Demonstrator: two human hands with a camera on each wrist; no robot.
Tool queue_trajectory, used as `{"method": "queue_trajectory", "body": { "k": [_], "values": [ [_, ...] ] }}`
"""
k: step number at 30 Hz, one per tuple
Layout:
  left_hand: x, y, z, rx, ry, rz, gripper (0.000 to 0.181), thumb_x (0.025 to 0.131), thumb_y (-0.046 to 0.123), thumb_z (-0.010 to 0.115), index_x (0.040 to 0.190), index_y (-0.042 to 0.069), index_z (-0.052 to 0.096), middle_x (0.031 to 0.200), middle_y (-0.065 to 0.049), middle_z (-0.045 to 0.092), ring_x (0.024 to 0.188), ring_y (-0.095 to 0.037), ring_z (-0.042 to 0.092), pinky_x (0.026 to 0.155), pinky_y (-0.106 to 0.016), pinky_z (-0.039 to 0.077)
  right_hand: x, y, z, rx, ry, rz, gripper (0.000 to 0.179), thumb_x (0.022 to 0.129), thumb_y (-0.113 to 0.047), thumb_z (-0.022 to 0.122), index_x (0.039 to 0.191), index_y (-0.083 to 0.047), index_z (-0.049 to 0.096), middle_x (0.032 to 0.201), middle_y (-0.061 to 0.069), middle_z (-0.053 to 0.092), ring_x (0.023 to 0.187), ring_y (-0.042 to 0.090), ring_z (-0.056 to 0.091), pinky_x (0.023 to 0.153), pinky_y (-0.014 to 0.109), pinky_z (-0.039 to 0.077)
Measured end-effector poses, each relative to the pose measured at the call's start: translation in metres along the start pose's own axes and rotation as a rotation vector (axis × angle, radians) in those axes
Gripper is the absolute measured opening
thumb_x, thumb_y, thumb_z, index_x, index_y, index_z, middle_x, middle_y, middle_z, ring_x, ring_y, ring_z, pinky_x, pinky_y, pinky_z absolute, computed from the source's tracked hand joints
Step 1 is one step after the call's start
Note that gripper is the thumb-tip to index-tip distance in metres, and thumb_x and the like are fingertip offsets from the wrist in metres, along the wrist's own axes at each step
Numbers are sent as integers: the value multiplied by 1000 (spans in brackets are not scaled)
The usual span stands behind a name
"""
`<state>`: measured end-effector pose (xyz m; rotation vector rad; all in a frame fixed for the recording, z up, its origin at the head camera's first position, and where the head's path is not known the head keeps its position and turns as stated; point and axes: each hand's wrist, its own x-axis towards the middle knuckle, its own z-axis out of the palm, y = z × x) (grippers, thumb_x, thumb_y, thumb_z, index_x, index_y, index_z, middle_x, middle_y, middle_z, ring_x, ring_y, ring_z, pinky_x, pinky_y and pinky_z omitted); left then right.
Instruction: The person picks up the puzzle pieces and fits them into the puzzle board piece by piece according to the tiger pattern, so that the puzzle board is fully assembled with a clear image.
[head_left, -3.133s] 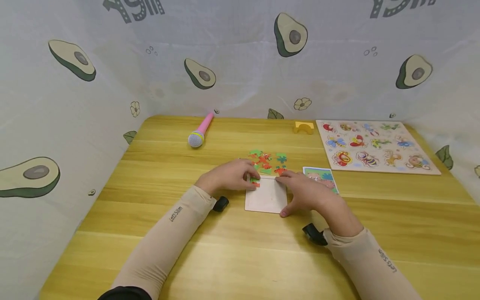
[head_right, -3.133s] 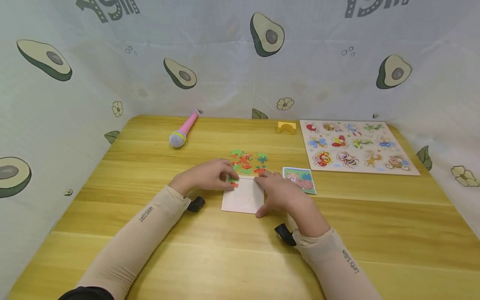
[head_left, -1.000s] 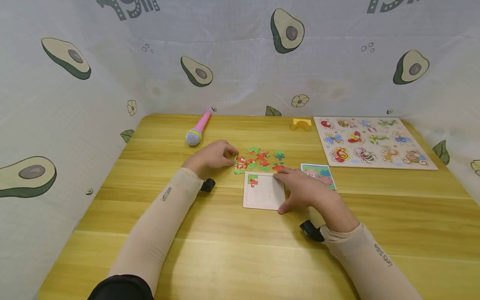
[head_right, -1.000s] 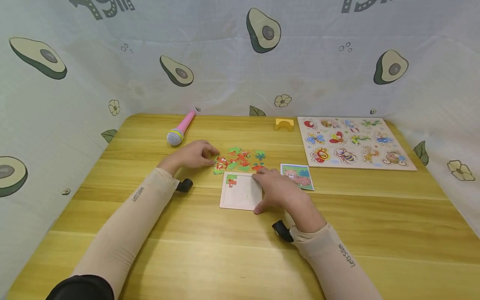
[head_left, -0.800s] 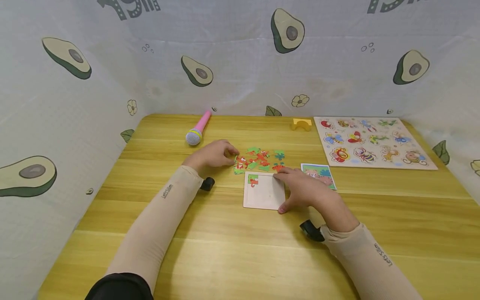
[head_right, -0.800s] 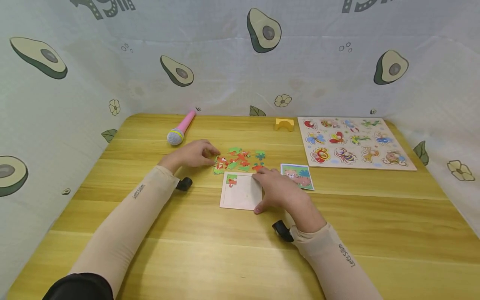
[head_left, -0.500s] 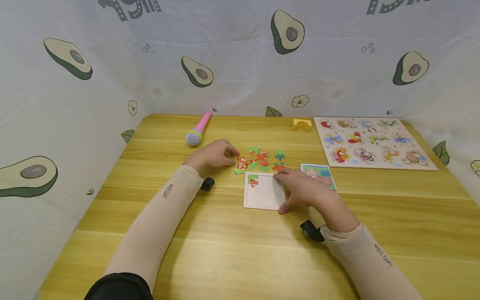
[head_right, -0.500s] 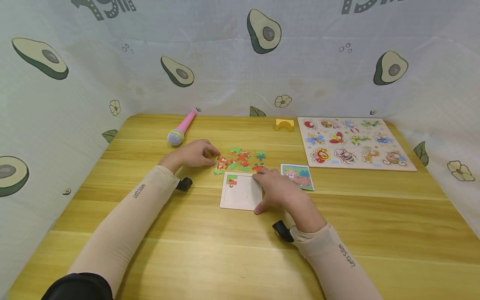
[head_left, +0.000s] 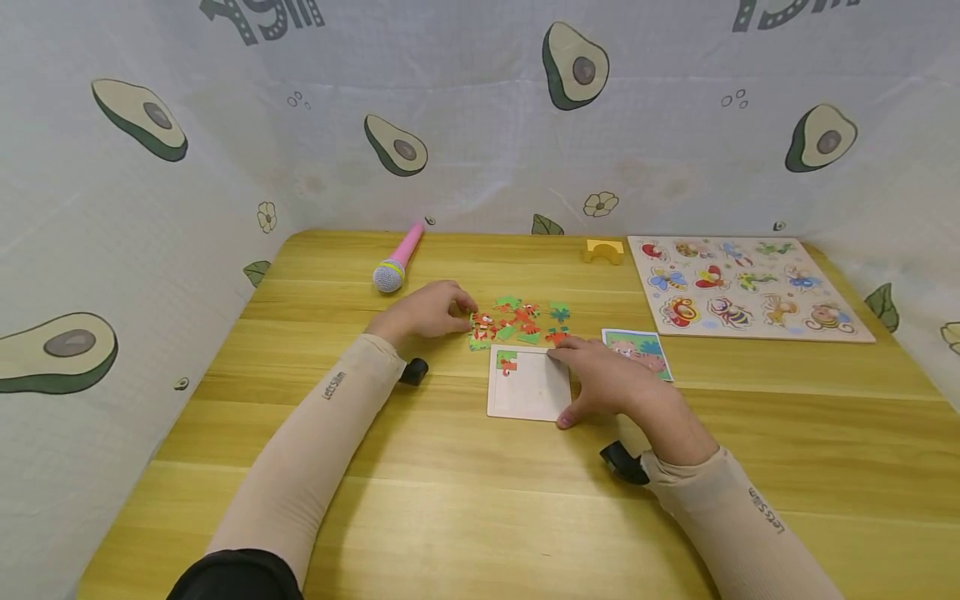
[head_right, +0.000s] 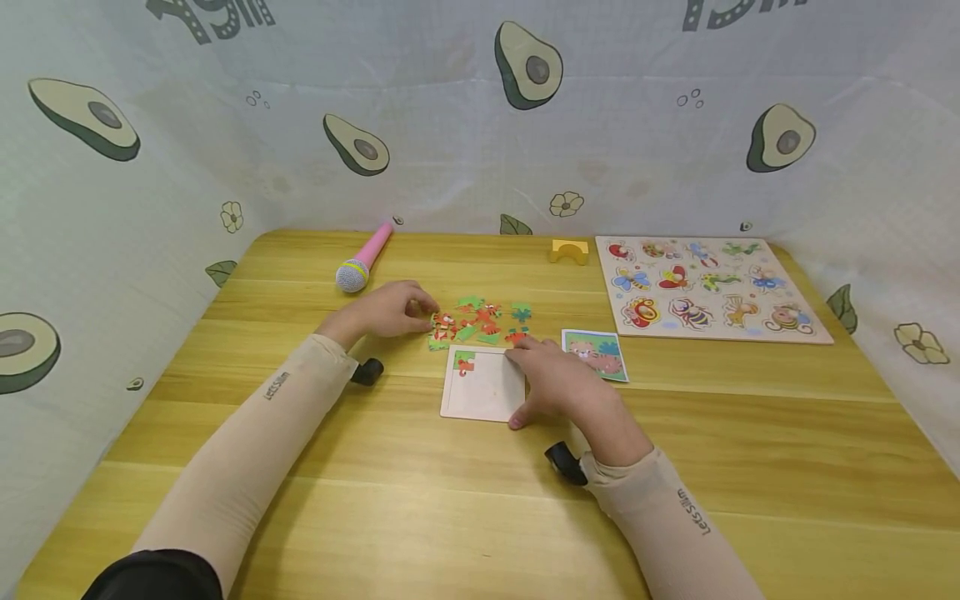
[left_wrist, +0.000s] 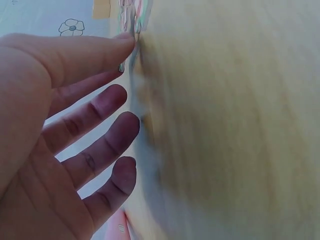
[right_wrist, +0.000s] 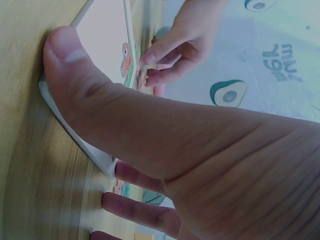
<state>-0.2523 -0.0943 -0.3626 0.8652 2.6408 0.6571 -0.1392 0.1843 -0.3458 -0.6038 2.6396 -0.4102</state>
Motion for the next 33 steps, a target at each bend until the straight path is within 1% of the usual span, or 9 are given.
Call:
{"method": "queue_trajectory", "body": {
  "k": [5,9,16,18,22,27,33],
  "values": [
    [-4,4,-1,-13,22,2,32,95,22,72,123,8,71,120,-5,61,104,-22,56,95,-35,44,1,0,0,0,3,-9,97,71,-38,93,146,3,48,153,25,37,140,47,32,109,60,32],
    [-7,8,1,-29,37,21,31,94,23,73,121,9,72,119,-4,61,101,-21,56,93,-34,45,0,0,0,1,4,-13,97,71,-37,93,146,4,48,153,25,37,140,47,32,109,61,32],
    [-15,19,5,-54,37,56,28,93,24,75,118,11,73,113,-2,61,91,-19,58,82,-30,48,0,1,0,-6,-3,-3,97,71,-37,93,147,3,47,153,24,37,140,49,31,109,61,31],
    [-18,22,7,-62,32,68,28,93,25,75,117,11,73,112,-3,62,89,-18,57,81,-30,49,0,1,0,-6,-3,-3,97,71,-37,93,147,3,47,153,24,37,140,49,31,109,62,31],
    [-23,28,11,-56,28,114,29,92,24,76,116,10,73,110,-3,63,88,-17,58,80,-29,49,0,1,1,-4,-4,1,97,71,-37,93,147,3,47,154,24,36,140,49,30,109,62,30],
    [-27,32,18,-56,-6,163,30,90,25,78,115,9,74,111,-1,64,88,-16,58,80,-27,49,0,1,0,6,0,1,97,71,-39,93,146,3,47,154,25,36,140,49,30,109,62,30],
    [-31,35,25,-51,-38,198,26,90,24,79,112,11,74,109,1,65,87,-14,59,80,-26,49,0,1,2,9,4,-3,97,71,-38,93,146,3,48,154,25,36,140,48,31,109,62,30]
  ]
}}
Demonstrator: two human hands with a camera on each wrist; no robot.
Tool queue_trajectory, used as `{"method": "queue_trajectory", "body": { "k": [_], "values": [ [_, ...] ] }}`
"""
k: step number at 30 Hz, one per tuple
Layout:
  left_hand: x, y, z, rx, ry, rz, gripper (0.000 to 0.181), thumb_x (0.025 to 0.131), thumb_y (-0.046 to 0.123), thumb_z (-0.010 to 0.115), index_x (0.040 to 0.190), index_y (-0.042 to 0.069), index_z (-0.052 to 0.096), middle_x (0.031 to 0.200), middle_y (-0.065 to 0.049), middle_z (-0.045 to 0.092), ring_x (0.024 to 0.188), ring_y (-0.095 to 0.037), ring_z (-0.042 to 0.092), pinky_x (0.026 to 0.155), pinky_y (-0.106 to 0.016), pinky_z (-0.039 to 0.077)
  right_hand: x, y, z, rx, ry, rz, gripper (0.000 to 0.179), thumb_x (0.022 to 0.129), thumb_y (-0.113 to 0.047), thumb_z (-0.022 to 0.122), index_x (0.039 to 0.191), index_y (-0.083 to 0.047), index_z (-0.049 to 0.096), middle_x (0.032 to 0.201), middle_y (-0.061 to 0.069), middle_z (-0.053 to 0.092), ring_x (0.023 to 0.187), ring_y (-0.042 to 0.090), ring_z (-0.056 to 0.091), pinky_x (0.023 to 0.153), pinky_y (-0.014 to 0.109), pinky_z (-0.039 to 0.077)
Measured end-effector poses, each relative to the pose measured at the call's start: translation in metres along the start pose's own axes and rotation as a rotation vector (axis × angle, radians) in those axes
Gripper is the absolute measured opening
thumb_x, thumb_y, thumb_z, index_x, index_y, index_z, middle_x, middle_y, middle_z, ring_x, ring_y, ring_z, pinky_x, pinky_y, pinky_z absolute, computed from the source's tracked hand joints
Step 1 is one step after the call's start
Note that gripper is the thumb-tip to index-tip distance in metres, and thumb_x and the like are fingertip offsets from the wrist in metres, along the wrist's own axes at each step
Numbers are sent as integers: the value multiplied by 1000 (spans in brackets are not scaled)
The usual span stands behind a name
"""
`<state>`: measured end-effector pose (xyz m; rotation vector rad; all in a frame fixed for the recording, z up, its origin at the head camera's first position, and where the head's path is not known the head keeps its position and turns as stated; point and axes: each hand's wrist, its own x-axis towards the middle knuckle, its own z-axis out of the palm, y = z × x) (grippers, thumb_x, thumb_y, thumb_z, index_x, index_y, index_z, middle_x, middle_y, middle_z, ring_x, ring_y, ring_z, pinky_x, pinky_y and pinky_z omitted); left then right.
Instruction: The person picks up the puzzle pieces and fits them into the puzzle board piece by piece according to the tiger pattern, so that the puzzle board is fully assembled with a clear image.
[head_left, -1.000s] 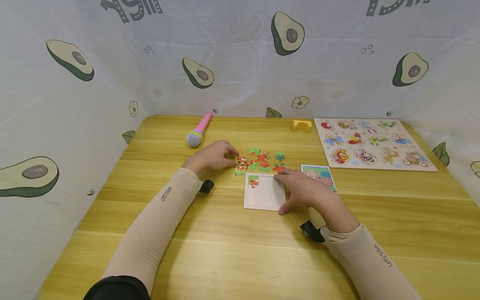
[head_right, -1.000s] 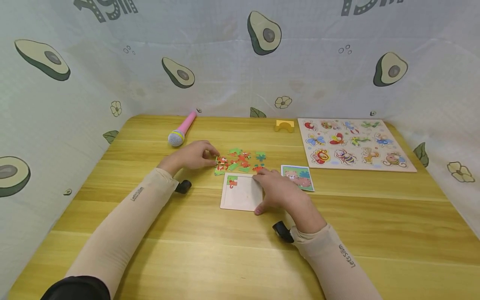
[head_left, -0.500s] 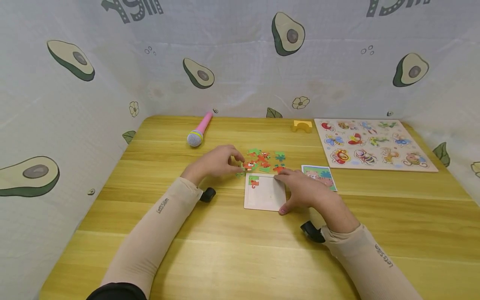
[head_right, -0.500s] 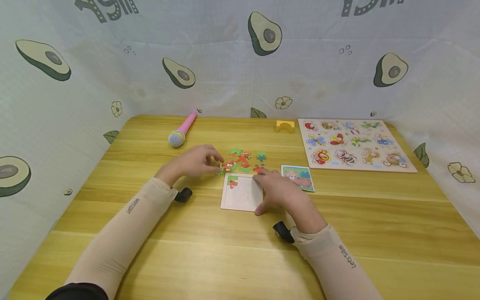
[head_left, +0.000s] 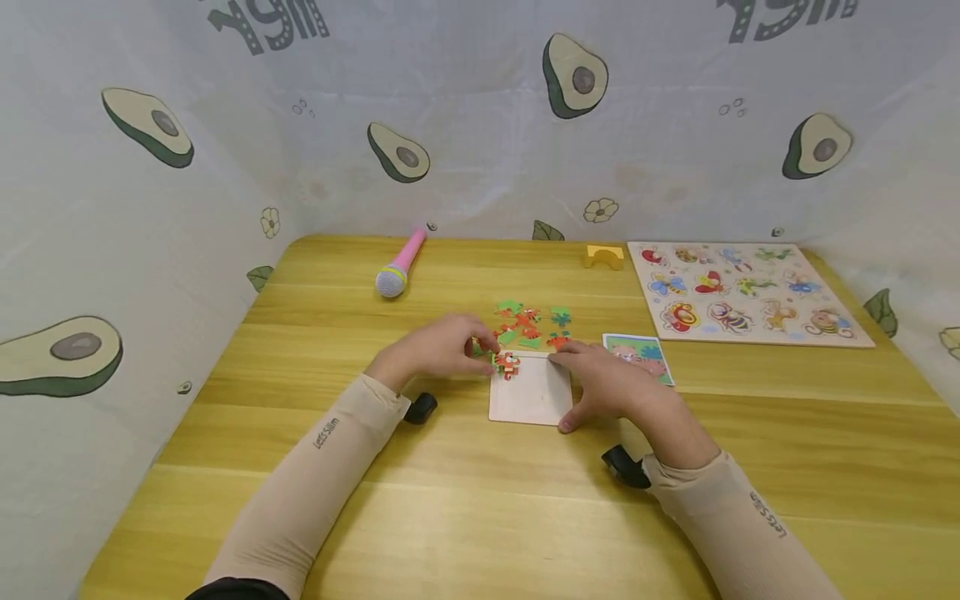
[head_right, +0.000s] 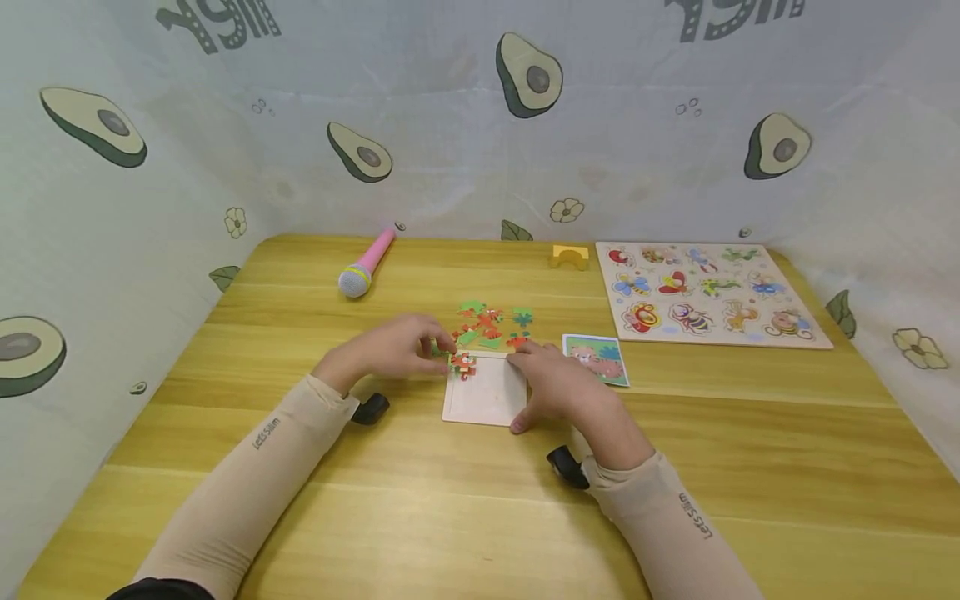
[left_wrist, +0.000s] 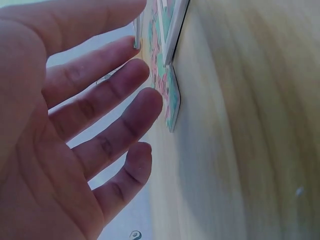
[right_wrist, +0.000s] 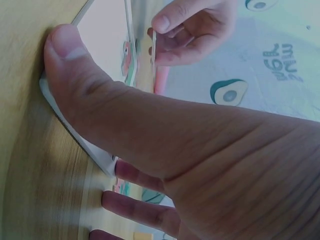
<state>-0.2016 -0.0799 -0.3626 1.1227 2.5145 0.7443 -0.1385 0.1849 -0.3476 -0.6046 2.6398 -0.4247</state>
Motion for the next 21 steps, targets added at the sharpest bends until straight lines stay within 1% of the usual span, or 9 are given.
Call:
{"method": "queue_trajectory", "body": {
  "k": [2,7,13,17,21],
  "values": [
    [-2,1,1,0,-15,4,25,90,24,79,111,11,74,109,1,65,86,-14,59,80,-26,49,1,0,1,-6,-1,-11,97,70,-39,93,146,3,48,153,25,37,139,49,32,109,61,31],
    [-5,5,2,-10,-35,-16,24,89,24,79,110,13,74,108,2,65,86,-13,59,78,-27,50,2,1,2,-19,-2,-9,96,72,-39,92,146,3,48,153,24,37,140,48,32,109,61,31],
    [-5,8,4,-11,-51,-11,22,88,23,79,109,16,76,105,2,65,90,-14,59,79,-27,50,1,0,1,-23,-4,-11,96,72,-40,92,146,3,48,152,24,38,139,48,33,109,61,32],
    [-4,10,7,23,-61,6,23,87,23,80,109,17,76,101,2,65,89,-13,58,79,-27,49,0,-2,0,-18,-5,-1,96,72,-40,92,147,3,48,153,25,37,139,48,33,109,61,31],
    [-4,13,9,55,-65,1,23,87,26,81,108,18,75,99,3,65,88,-13,57,79,-27,48,-1,-1,-1,-15,-6,3,96,73,-40,91,147,3,47,154,25,36,140,47,32,109,61,31]
  ]
}}
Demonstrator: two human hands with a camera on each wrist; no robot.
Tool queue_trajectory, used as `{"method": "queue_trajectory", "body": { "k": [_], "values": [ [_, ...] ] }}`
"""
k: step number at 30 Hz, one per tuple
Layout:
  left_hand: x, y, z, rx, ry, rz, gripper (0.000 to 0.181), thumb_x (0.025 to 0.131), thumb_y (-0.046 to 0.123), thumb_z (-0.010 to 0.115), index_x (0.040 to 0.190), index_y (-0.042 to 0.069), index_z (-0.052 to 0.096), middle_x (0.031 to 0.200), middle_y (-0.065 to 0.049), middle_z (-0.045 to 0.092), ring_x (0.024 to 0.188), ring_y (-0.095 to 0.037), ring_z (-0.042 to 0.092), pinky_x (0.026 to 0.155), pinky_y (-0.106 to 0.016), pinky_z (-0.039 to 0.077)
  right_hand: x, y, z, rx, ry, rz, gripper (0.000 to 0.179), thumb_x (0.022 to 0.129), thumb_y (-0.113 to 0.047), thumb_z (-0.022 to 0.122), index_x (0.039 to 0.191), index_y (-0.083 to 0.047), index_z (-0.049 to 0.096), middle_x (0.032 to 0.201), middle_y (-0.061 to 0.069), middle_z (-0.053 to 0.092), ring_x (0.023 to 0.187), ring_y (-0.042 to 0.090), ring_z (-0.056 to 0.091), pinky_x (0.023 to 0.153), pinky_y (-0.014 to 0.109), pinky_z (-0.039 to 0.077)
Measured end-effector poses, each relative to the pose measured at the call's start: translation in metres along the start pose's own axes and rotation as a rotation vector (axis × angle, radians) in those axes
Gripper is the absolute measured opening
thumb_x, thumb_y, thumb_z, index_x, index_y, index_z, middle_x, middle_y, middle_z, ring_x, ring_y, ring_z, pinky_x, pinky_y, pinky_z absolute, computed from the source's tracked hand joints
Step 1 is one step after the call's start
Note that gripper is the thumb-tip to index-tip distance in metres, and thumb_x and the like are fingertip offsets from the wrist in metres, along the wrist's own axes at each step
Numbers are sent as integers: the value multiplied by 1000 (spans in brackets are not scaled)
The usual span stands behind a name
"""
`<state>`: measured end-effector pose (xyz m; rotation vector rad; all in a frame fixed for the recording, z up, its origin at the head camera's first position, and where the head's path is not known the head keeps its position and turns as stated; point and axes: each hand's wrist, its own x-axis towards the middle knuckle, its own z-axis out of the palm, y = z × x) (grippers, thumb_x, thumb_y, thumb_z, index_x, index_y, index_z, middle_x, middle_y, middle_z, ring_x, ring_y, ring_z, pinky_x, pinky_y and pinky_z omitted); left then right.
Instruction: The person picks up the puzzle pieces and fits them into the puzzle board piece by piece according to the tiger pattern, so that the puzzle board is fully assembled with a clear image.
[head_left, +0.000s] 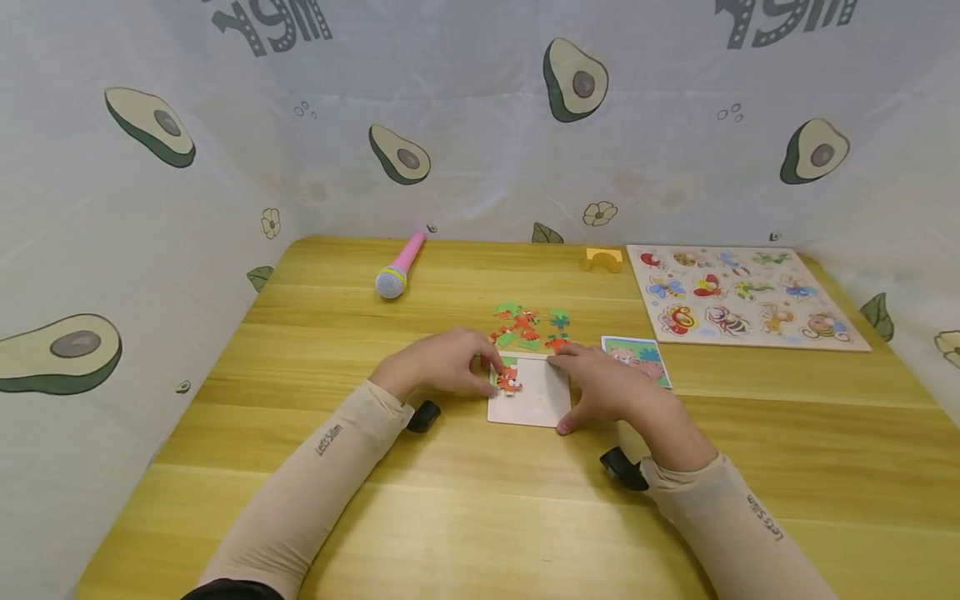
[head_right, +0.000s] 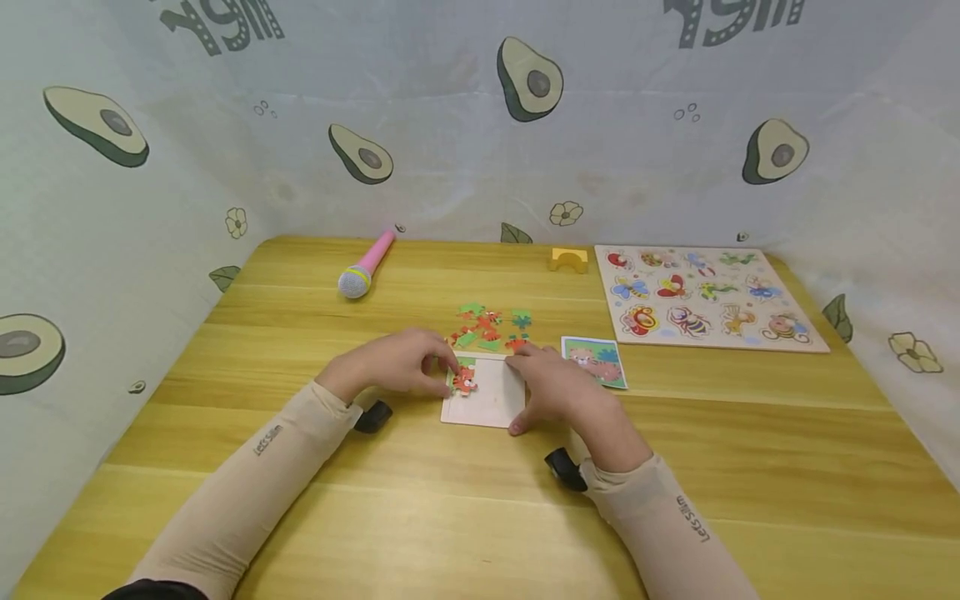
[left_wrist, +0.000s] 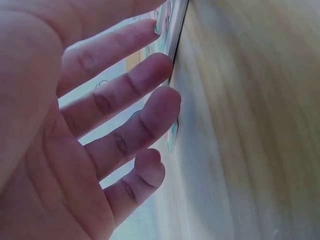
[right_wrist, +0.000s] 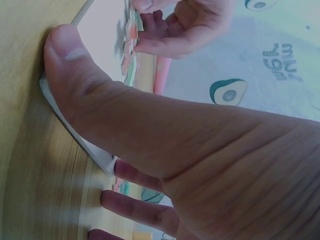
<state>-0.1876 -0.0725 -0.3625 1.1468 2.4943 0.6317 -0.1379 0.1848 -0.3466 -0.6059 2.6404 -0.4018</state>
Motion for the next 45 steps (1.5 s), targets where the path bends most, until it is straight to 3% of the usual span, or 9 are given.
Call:
{"method": "queue_trajectory", "body": {
  "k": [18,26,37,45],
  "values": [
    [3,1,3,47,-1,-15,24,87,31,80,108,20,75,93,8,63,85,-9,57,76,-26,48,1,1,1,-7,8,-9,96,72,-38,92,146,3,48,152,25,38,139,47,34,109,61,32],
    [5,3,7,32,13,102,19,96,24,71,114,20,76,99,3,61,83,-8,57,76,-25,48,0,1,0,-3,6,-9,96,72,-39,92,146,3,48,152,25,38,139,47,34,108,61,33],
    [6,1,10,69,3,63,23,96,26,72,119,24,76,99,5,56,84,-7,55,77,-24,47,1,1,0,-14,2,-11,96,72,-39,92,146,4,48,152,25,38,138,47,35,108,61,33],
    [7,3,12,188,34,58,21,97,31,70,116,27,77,104,6,59,84,-7,54,76,-25,46,0,1,0,-10,-1,-8,96,72,-39,92,146,3,48,152,25,38,138,46,35,108,60,33]
  ]
}}
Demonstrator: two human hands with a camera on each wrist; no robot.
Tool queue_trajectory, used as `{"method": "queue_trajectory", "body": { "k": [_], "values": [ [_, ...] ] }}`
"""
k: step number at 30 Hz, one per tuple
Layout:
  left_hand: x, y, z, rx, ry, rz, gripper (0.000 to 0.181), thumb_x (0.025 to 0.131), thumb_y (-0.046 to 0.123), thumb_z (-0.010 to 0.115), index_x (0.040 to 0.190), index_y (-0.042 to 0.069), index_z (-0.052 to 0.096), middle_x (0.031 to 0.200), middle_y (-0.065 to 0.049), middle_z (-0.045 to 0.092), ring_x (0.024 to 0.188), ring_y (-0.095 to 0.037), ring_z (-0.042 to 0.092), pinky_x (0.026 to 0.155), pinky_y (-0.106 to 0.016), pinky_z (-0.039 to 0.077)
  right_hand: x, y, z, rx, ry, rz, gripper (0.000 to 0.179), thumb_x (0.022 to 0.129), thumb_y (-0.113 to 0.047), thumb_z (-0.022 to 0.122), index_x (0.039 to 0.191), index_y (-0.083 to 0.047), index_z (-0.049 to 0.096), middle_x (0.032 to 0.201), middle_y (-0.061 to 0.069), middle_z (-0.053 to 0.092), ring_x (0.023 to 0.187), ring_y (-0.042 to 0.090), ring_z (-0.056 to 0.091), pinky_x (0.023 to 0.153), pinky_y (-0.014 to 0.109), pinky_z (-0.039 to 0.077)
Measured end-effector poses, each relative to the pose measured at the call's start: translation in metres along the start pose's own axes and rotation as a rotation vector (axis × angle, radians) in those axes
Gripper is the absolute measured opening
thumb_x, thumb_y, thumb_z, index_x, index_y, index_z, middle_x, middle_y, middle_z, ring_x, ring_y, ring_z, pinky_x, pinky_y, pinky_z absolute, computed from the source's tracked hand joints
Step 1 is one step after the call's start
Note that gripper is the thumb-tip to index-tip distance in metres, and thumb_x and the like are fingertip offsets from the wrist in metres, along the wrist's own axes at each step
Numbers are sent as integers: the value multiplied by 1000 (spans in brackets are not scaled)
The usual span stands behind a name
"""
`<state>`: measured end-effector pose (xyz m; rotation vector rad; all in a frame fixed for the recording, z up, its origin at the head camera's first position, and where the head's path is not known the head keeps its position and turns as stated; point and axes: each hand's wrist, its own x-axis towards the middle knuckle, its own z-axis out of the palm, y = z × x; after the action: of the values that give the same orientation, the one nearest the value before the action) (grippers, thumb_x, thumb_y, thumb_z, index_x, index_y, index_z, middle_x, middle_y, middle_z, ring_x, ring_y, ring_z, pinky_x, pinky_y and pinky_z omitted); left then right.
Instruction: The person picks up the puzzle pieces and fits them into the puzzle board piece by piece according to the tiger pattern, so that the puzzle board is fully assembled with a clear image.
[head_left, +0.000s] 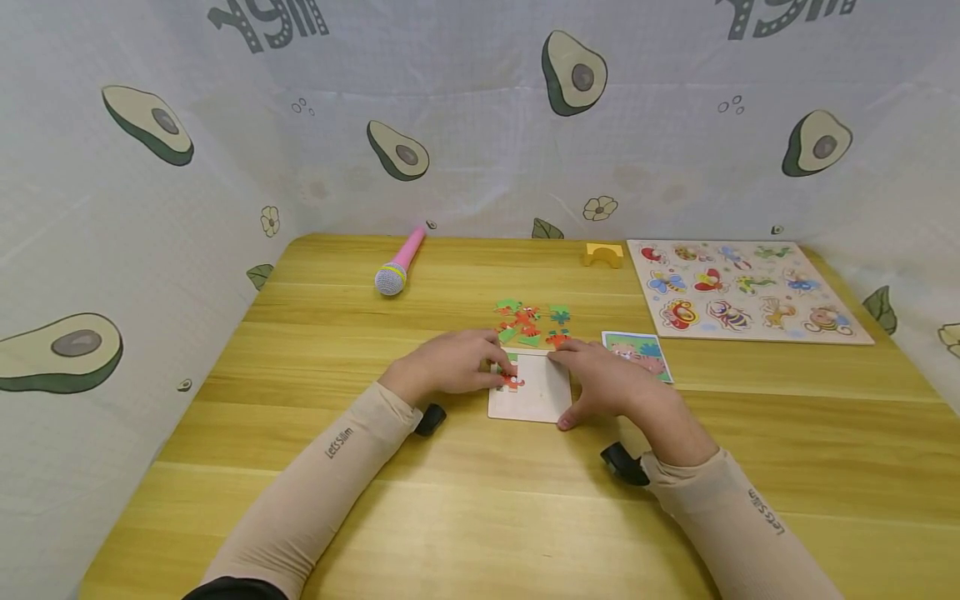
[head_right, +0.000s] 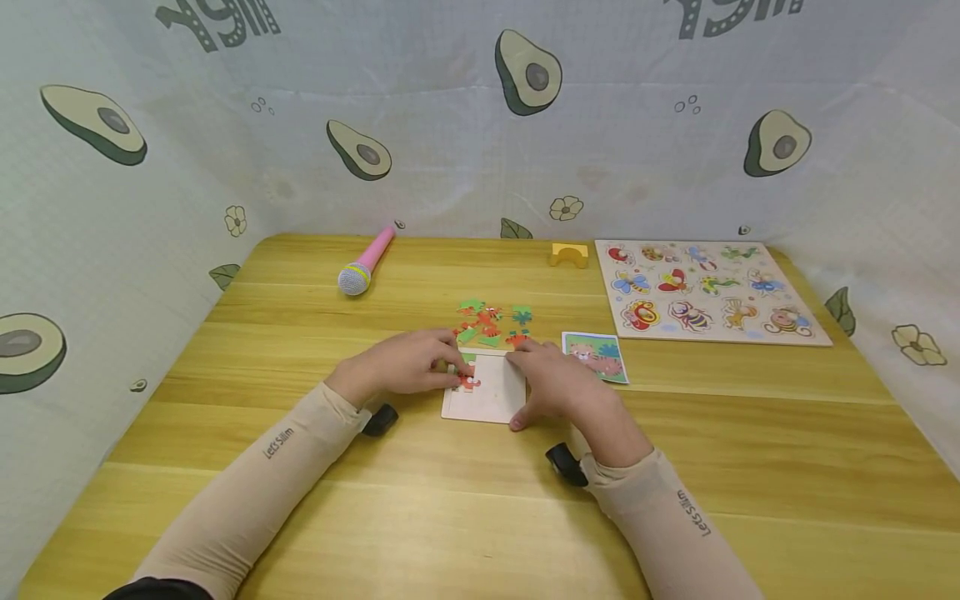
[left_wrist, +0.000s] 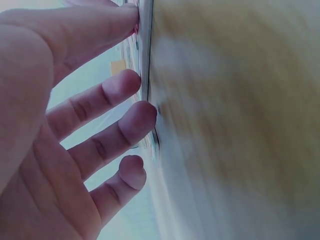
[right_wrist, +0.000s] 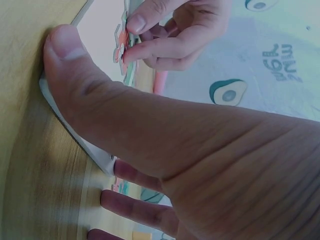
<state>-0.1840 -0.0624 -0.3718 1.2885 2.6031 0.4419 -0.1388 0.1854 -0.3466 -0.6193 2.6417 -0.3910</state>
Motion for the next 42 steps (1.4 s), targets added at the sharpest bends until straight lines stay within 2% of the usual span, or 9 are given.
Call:
{"method": "queue_trajectory", "body": {
  "k": [10,14,17,21,26,36,42],
  "values": [
    [1,0,1,21,16,-22,19,96,33,70,114,29,77,103,9,59,87,-6,55,75,-23,46,0,0,1,-1,1,2,96,72,-40,92,146,3,47,153,24,38,139,46,34,108,60,33],
    [0,-2,-2,27,37,-42,15,96,33,71,108,28,78,103,10,62,90,-6,58,76,-25,48,0,0,1,3,2,5,97,72,-40,92,146,3,47,153,24,38,139,47,34,109,60,33],
    [-2,-8,-6,3,71,-98,13,96,31,70,104,25,78,106,10,65,91,-7,59,77,-27,49,0,0,1,6,3,7,97,72,-39,92,146,4,47,153,25,37,139,47,33,109,60,32],
    [-7,-20,-13,-75,122,-170,15,94,25,71,107,19,76,105,5,66,86,-10,59,76,-28,50,0,-1,1,7,3,7,97,71,-37,93,147,3,47,153,25,37,140,48,31,109,61,31],
    [-11,-32,-16,-102,162,-194,24,90,22,76,111,11,75,105,-1,67,90,-15,58,82,-31,49,0,-2,1,4,4,3,97,71,-37,93,146,3,47,153,24,38,139,48,32,109,61,31],
    [-9,-38,-12,-73,138,-240,39,90,31,78,122,11,71,113,-2,64,101,-16,58,90,-35,47,-1,-1,0,10,3,12,97,72,-36,92,147,3,47,154,25,35,141,49,29,110,62,29],
    [-8,-36,-10,-60,87,-271,48,92,35,75,131,9,67,124,-6,61,108,-18,56,97,-36,45,0,-1,0,12,0,9,98,71,-38,93,147,3,47,153,25,36,140,50,31,108,63,31]
  ]
}}
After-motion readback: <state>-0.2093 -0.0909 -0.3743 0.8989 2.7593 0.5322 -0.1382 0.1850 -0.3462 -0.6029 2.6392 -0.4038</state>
